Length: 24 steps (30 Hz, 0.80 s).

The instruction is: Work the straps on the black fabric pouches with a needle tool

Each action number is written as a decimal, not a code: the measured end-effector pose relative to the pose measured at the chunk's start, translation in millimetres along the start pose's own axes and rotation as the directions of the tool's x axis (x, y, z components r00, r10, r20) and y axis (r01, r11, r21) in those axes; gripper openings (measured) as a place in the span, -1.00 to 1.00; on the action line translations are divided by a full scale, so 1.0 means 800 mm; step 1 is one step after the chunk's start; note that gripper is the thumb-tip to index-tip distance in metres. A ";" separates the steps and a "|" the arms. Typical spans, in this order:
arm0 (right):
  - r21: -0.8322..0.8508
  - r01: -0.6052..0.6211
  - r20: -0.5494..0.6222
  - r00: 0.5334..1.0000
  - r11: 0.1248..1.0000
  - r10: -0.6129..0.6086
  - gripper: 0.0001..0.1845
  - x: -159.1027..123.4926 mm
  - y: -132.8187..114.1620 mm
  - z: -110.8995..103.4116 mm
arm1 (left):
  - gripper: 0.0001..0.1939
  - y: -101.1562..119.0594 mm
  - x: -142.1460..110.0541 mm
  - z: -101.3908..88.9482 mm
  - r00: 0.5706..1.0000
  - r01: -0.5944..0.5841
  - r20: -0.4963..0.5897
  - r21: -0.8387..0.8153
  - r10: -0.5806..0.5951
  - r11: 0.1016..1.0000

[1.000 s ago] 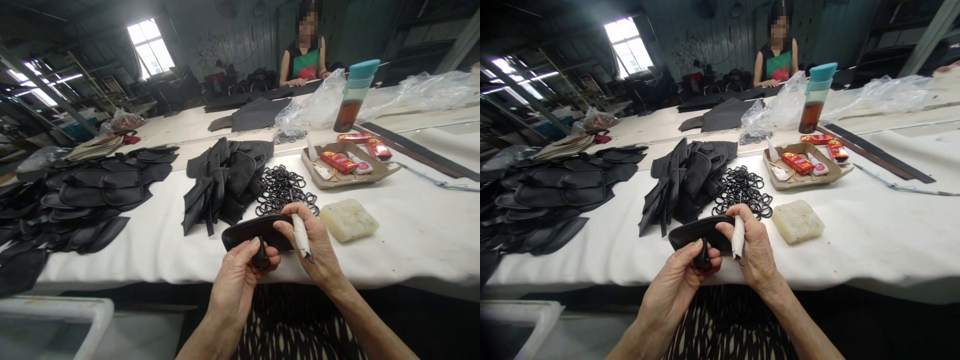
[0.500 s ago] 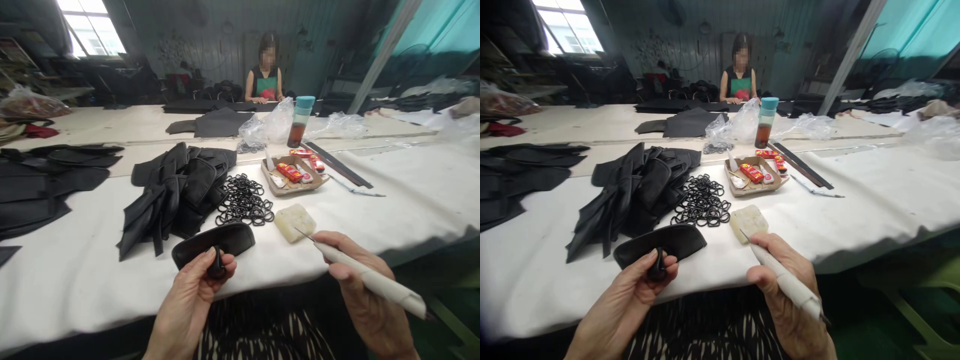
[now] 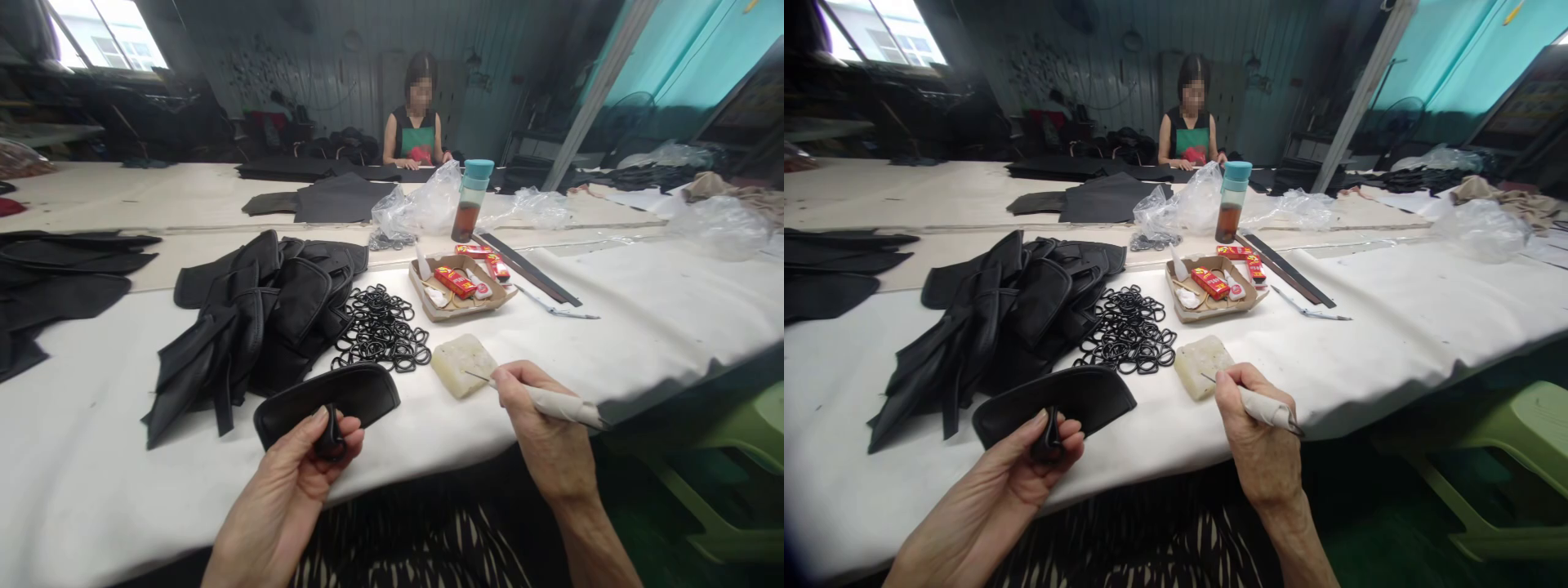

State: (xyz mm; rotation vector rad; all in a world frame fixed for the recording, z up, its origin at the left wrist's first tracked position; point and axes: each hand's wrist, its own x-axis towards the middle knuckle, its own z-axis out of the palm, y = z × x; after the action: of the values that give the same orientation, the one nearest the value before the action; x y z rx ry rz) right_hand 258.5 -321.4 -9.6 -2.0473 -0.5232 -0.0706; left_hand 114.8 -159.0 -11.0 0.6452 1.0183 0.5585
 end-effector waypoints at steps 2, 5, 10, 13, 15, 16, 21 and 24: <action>-0.001 -0.010 0.012 1.000 1.000 0.010 -0.69 0.002 0.004 0.003 | -0.74 0.000 0.000 0.000 1.000 0.001 0.007 0.012 -0.001 1.000; 0.003 -0.027 0.041 0.999 1.000 0.027 -0.70 0.004 0.005 0.008 | -0.74 0.000 0.000 0.001 1.000 -0.006 0.025 0.030 0.005 1.000; -0.015 -0.062 0.063 0.996 0.998 0.063 -0.71 0.006 0.005 0.012 | -0.73 0.000 0.004 -0.002 0.999 0.025 0.045 0.040 -0.027 0.999; -0.013 -0.047 0.040 0.998 0.999 0.048 -0.70 0.006 0.004 0.010 | -0.73 0.000 0.011 -0.008 0.996 0.049 0.078 0.023 -0.051 0.999; 0.000 -0.030 0.009 0.999 1.000 0.030 -0.68 0.004 0.003 0.005 | -0.73 -0.002 0.014 -0.012 0.994 0.062 0.091 -0.002 -0.061 0.998; 0.009 -0.030 -0.005 1.000 1.000 0.030 -0.67 0.001 0.002 0.002 | -0.73 -0.003 0.015 -0.015 0.993 0.067 0.096 -0.017 -0.065 0.998; 0.210 -0.117 -0.003 0.993 0.971 0.120 -0.70 -0.017 -0.003 -0.007 | -0.79 -0.008 0.013 -0.024 0.980 0.091 0.186 -0.081 -0.075 0.993; 0.415 -0.191 0.146 0.979 0.890 0.142 -0.71 -0.033 -0.014 0.004 | -0.83 -0.010 0.012 -0.028 0.964 0.108 0.256 -0.102 -0.079 0.989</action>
State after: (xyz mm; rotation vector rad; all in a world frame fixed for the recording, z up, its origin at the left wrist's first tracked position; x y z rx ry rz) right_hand 229.8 -322.6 -9.1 -1.6597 -0.3875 0.2456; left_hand 100.0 -152.9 -30.7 0.5468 0.7679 0.4365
